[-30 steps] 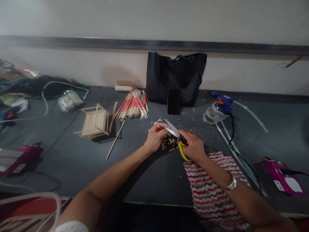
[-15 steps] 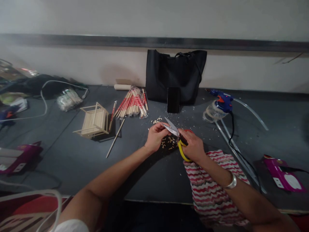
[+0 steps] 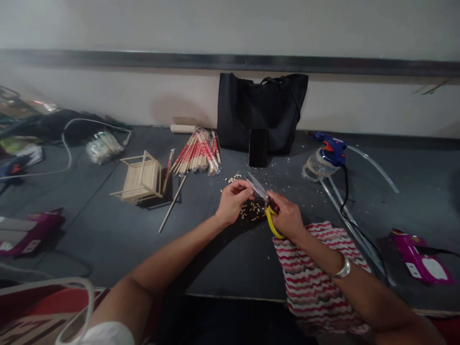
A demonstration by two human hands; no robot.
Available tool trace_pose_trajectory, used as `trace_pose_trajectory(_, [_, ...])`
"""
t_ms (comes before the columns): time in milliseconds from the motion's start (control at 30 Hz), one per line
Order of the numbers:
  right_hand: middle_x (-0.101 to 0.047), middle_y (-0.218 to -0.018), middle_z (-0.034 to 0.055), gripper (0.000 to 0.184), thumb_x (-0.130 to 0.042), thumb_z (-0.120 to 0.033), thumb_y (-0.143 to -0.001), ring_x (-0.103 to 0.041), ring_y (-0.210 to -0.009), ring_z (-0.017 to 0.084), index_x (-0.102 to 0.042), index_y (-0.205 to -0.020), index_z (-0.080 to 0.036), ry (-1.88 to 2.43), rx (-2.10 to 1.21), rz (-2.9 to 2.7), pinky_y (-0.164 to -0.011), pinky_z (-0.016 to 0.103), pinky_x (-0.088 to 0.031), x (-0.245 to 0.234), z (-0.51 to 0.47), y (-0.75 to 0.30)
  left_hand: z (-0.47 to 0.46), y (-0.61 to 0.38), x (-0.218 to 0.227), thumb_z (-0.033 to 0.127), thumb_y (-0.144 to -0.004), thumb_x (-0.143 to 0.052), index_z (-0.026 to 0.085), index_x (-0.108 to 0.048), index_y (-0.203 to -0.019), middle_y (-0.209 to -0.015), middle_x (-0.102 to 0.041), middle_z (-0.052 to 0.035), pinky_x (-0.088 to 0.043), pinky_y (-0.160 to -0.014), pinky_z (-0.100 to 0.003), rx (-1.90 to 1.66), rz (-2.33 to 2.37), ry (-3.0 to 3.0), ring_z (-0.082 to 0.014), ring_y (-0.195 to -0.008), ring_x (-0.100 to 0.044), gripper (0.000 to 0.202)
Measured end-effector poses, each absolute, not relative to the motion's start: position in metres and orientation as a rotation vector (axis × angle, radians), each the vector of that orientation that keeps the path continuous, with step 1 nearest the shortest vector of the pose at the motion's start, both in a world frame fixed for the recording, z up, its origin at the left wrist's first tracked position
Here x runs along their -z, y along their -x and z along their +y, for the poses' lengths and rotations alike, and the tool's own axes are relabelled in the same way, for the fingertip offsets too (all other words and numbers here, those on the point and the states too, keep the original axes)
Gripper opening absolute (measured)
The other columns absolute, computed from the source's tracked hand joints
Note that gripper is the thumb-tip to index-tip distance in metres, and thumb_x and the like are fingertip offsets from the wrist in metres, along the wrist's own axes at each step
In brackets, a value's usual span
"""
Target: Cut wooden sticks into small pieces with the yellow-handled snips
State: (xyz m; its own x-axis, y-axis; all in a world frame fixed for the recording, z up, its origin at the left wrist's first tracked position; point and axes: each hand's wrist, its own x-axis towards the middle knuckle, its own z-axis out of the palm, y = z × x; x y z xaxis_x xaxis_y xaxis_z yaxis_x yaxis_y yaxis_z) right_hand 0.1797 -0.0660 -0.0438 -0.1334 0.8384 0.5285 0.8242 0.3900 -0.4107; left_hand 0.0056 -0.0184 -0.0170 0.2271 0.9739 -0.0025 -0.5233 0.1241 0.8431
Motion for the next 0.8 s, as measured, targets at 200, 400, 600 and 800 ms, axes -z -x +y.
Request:
trace_pose_trajectory(200, [-0.073,-0.079,0.0035,0.036,-0.055,-0.025,-0.082,-0.065,-0.066,0.017,-0.07,-0.114,-0.019,1.497,-0.036,-1.869,-0.068,0.029,-0.057,0.0427,-0.0611,-0.1864,-0.0159,-0.0049,0.0124,0.021,-0.056,-0.088,0.017,-0.067,-0.068,-0.067,-0.065,0.0031,-0.045,-0.061,-0.021,-1.224,0.598,-0.728,-0.0071,-0.06,-0.055,0.025])
trace_pose_trajectory(400, [-0.075,-0.088,0.0052,0.037,-0.056,-0.026,-0.082,-0.067,-0.072,0.018,-0.07,-0.115,-0.019,1.511,-0.047,-1.913,-0.071,0.029,-0.057,0.0435,-0.0609,-0.186,-0.0133,-0.0045,0.0145,0.02,-0.061,-0.085,0.017,-0.067,-0.071,-0.064,-0.061,0.0041,-0.045,-0.061,-0.022,-1.184,0.603,-0.654,-0.0074,-0.059,-0.054,0.021])
trace_pose_trajectory(600, [-0.077,-0.099,0.0059,0.043,-0.057,-0.021,-0.078,-0.071,-0.086,0.02,-0.069,-0.119,-0.021,1.508,0.007,-1.985,-0.078,0.029,-0.058,0.0437,-0.0633,-0.183,-0.0141,-0.0041,0.0153,0.024,-0.061,-0.089,0.016,-0.066,-0.071,-0.067,-0.064,0.0022,-0.049,-0.065,-0.025,-1.141,0.578,-0.619,-0.0101,-0.064,-0.058,0.025])
trace_pose_trajectory(800, [-0.077,-0.092,0.0035,0.047,-0.056,-0.018,-0.073,-0.071,-0.08,0.019,-0.07,-0.119,-0.023,1.535,0.033,-2.003,-0.073,0.028,-0.056,0.0418,-0.0654,-0.1814,-0.017,-0.0032,0.0126,0.025,-0.064,-0.089,0.016,-0.068,-0.079,-0.063,-0.061,0.0027,-0.051,-0.064,-0.025,-1.109,0.538,-0.631,-0.0095,-0.059,-0.056,0.027])
